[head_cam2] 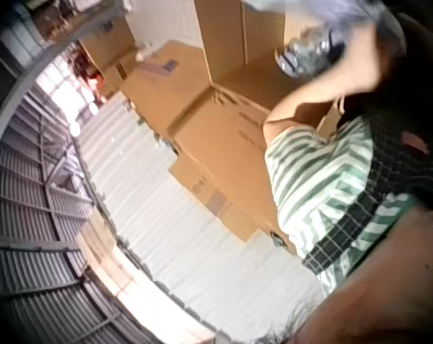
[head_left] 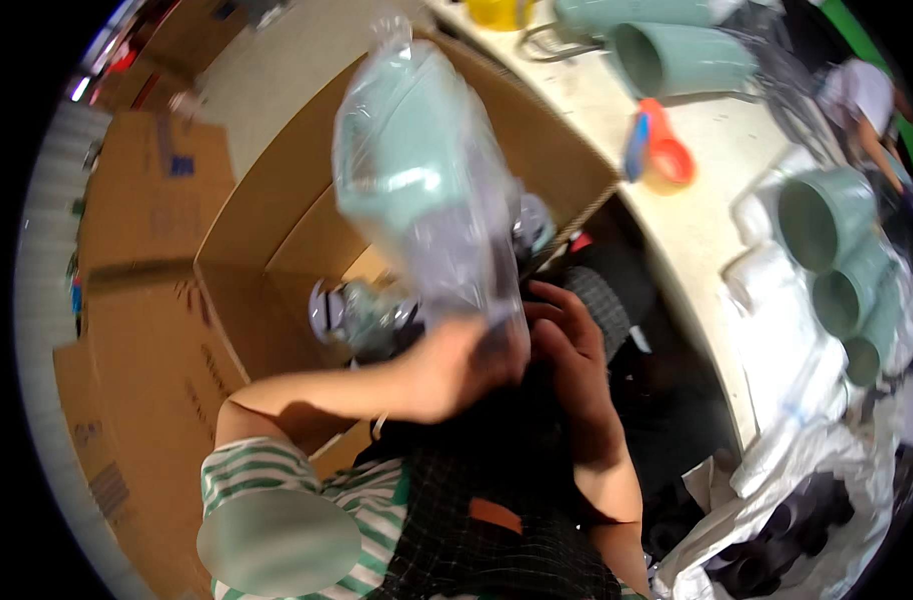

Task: The person assembles light green electric kettles by attaching grey lids and handles, wrapping each unit in a clear plastic bag, and placing them into a cardboard box. The process is repeated for multiple kettles in a warehouse setting.

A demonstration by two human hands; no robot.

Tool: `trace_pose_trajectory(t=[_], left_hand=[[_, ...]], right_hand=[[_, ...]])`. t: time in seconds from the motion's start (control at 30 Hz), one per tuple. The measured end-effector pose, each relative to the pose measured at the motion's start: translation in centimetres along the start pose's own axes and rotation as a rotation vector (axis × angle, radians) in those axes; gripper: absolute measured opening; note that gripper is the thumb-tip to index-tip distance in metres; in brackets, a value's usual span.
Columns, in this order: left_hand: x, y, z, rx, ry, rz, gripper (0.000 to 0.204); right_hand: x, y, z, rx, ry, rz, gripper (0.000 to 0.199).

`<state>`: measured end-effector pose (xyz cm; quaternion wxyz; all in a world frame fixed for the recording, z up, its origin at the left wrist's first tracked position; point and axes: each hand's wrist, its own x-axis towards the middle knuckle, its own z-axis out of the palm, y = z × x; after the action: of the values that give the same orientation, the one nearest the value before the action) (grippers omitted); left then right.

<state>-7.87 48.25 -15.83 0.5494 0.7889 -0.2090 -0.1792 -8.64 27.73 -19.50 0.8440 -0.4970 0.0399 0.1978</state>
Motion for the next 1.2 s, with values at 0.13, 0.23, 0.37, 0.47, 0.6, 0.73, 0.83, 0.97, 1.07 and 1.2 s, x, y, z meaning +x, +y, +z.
trace_pose_trajectory(t=[0.13,0.23,0.37,0.47,0.6,0.73,0.83,0.97,1.07,1.2], left_hand=[[2.8,-11.7,-14.3,-1.035,0.577,0.040,0.039],[-0.1,-23.4,-21.9,-1.201,1.194,-0.208,0.048],[-6.1,-36.6,-22.0,-1.266,1.330,-0.511,0.061],[-9.2,-42.0,-19.7,-1.296,1.404,-0.719,0.062],[-11.8,-42.8,-18.6,-0.694,1.568,-1.137,0.058],[-8.4,-33.7,-18.4,1.004,1.184,-1.035,0.086],[-10.1,-32.7,-21.3,1.152,0.825,-1.170,0.077],[-15.1,-39.1,-25.9,0.879,0.481,-1.055,0.032],[-15.8,-37.9,-28.8,0.991,0.423,-1.221,0.028],[-11.7,-30.6,-28.4,0.769,0.476,-1.178,0.042]], right_hand=[[-3.3,6.3,-2.2,-0.002,0.174,0.149,0.032],[-6.7,8.4,-4.5,0.211,0.311,0.212,0.026],[-8.7,8.8,-6.1,0.198,0.597,0.131,0.017],[-8.7,8.4,-6.4,0.171,0.715,0.139,0.015],[-8.7,8.1,-5.6,0.091,0.633,0.153,0.019],[-9.1,10.0,-5.6,0.058,0.705,0.168,0.017],[-8.9,10.2,-4.9,0.061,0.698,0.193,0.016],[-8.6,10.5,-4.7,0.010,0.672,0.200,0.015],[-8.8,10.4,-4.6,-0.027,0.691,0.209,0.015],[-9.3,11.2,-5.1,-0.061,0.686,0.178,0.010]])
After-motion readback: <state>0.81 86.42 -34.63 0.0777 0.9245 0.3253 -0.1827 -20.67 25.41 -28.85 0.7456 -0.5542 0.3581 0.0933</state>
